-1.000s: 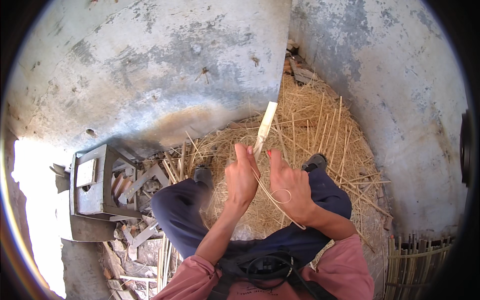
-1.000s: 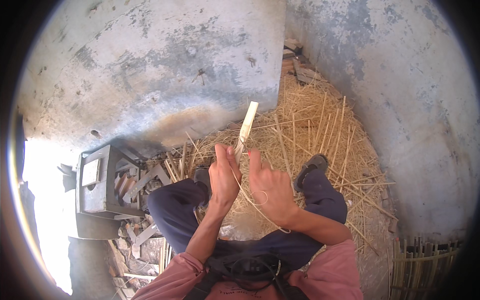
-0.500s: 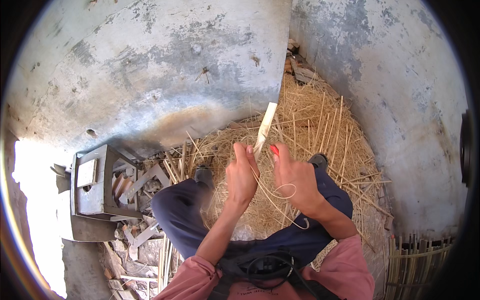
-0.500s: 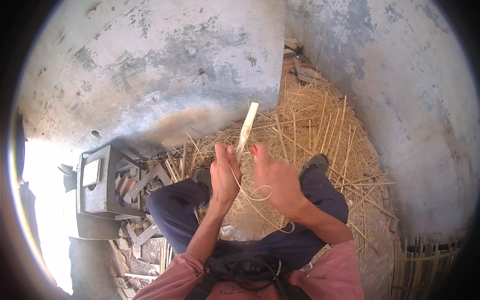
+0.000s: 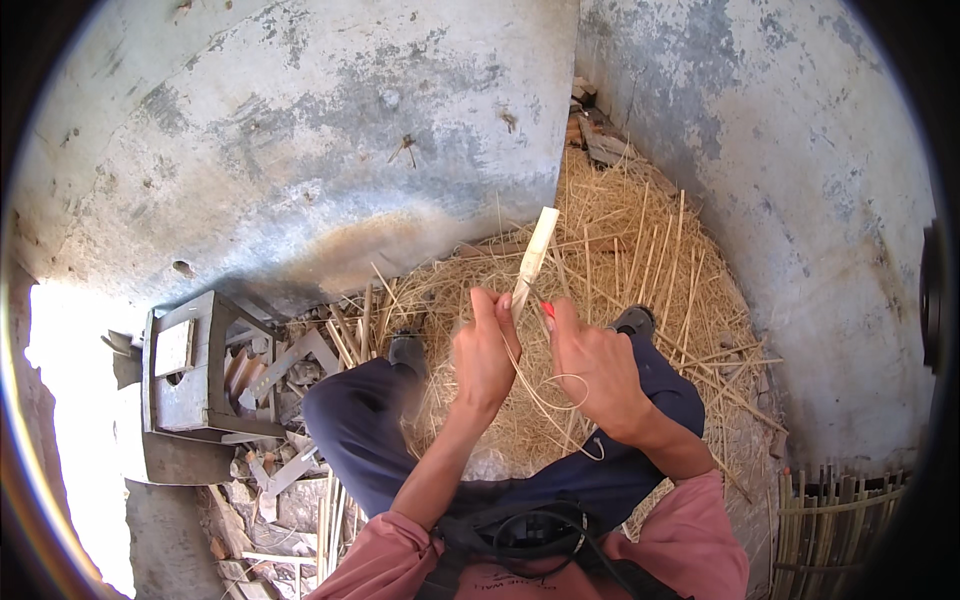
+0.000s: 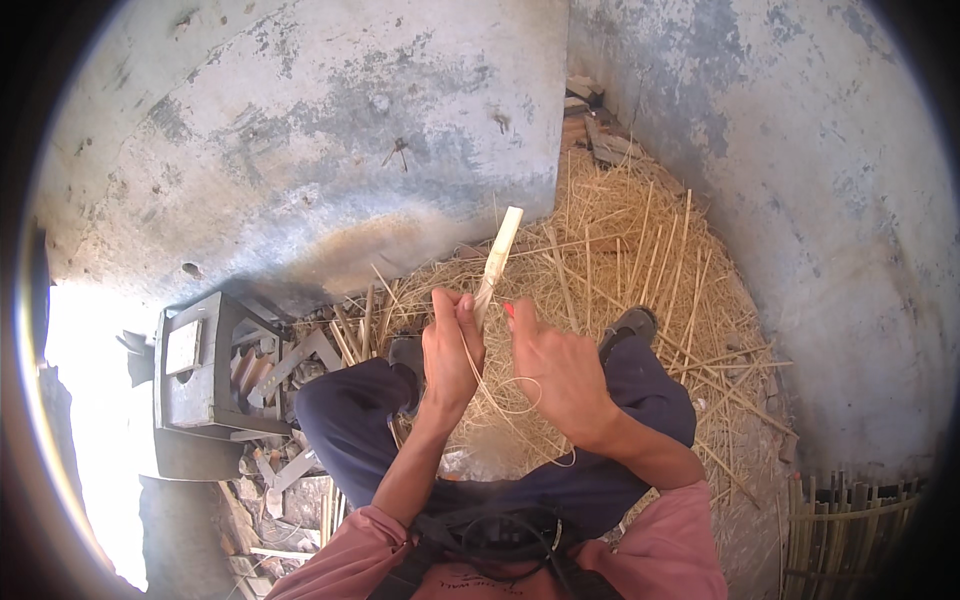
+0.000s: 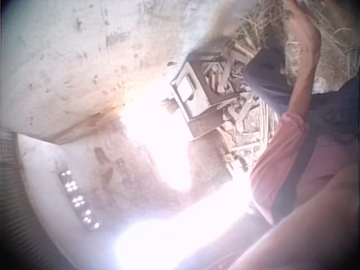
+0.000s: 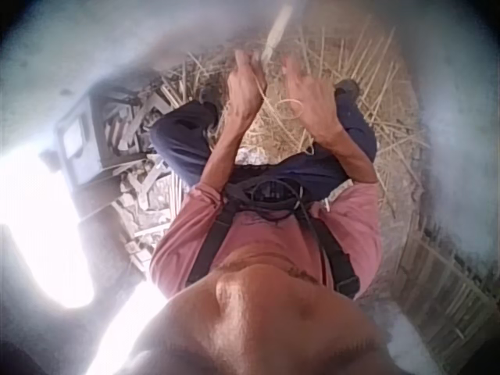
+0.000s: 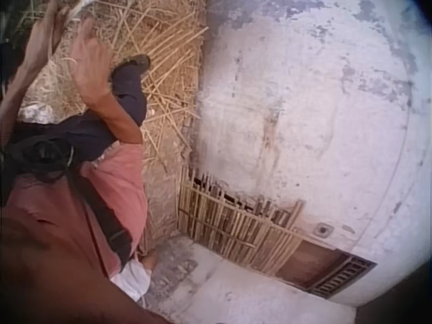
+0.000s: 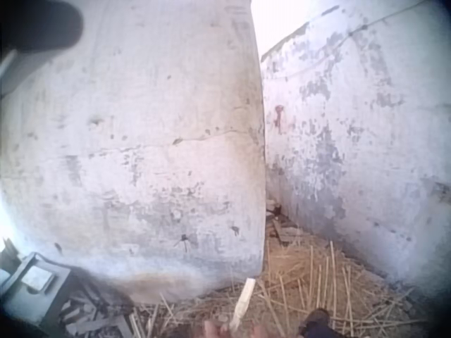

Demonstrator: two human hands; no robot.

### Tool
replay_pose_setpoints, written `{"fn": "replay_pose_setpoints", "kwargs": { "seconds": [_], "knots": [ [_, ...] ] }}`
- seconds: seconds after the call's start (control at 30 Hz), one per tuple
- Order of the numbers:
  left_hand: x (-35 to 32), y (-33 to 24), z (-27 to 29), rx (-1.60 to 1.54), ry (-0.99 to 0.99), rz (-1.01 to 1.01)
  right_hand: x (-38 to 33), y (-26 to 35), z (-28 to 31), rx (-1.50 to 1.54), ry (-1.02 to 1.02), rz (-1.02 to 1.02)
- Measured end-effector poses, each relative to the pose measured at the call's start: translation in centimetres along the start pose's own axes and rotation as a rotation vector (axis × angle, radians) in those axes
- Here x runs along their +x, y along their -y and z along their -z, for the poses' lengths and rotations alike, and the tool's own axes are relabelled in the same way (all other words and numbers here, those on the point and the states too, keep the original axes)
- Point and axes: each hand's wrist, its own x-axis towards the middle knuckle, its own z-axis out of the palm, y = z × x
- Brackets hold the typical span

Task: The person strips thin layers of wood from a piece of lumber using a small blade held in their hand, pulling the tool along the length of the wood while seated on a floor covered in straw.

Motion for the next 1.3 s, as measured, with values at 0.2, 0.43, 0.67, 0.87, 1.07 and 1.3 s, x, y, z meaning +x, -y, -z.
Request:
{"fn": "replay_pose_setpoints", "kwargs": {
  "seconds": [0.2, 0.43, 0.67, 0.87, 1.07, 1.3],
  "knots": [
    [0.0, 0.1, -0.2, 0.001, 0.012, -0.031, -0.1, -0.2, 0.1, -0.021, 0.025, 0.004],
    [0.0, 0.0, -0.2, 0.024, 0.038, -0.001, 0.0, -0.2, 0.2, -0.011, 0.04, 0.0],
    [0.0, -0.2, -0.1, 0.004, 0.043, -0.03, -0.1, -0.2, 0.5, -0.03, 0.039, 0.003],
    [-0.2, 1.1, -0.4, 0.002, -0.007, -0.156, 0.3, -0.1, 0.9, -0.046, 0.062, 0.015],
    [-0.1, 1.2, -0.3, -0.008, 0.009, -0.149, 0.7, -0.3, 0.2, -0.051, 0.079, -0.008],
    [-0.3, 1.9, -0.3, -0.035, -0.017, -0.158, 1.1, -0.8, -0.2, -0.002, 0.088, 0.005]
  ]
}}
